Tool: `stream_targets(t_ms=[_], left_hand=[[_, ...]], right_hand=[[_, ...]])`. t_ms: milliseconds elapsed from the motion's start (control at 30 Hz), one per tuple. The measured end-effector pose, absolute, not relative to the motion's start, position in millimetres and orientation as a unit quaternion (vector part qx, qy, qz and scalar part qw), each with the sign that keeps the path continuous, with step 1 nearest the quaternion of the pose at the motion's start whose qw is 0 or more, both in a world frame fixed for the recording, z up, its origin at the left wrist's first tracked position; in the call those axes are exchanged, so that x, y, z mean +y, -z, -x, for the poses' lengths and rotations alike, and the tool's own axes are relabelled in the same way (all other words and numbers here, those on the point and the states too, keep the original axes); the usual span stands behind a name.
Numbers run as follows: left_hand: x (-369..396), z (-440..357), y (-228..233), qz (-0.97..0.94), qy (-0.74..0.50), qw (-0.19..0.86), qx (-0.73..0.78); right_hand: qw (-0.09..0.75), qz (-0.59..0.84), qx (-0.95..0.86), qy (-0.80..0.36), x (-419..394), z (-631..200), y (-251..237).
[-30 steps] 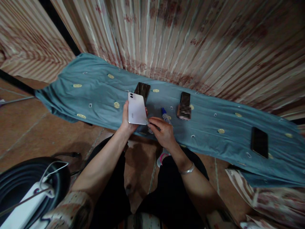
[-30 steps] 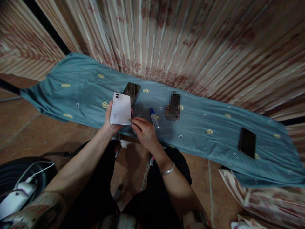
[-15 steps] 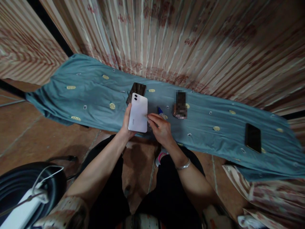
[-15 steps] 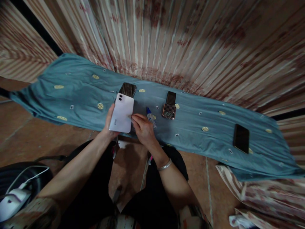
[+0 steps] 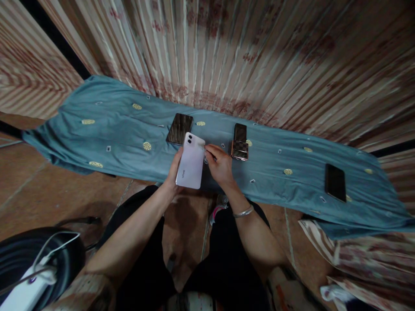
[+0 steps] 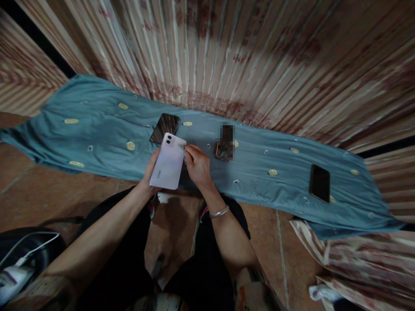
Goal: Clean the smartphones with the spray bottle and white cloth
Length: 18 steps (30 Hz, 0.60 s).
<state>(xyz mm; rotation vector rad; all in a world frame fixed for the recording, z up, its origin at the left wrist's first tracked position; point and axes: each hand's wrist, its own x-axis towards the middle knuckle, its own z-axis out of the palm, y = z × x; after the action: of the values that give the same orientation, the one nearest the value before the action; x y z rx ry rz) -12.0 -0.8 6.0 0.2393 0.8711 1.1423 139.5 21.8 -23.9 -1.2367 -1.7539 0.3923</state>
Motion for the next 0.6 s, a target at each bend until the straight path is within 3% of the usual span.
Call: stream_targets(t_ms=[600], left_hand=[[-12.1,2.2,-7.0,-0.162,-0.422,0.774,0.443]], right_hand=[[0.429,0.538,-0.718,-0.106,32.7,-145.4,21.2]])
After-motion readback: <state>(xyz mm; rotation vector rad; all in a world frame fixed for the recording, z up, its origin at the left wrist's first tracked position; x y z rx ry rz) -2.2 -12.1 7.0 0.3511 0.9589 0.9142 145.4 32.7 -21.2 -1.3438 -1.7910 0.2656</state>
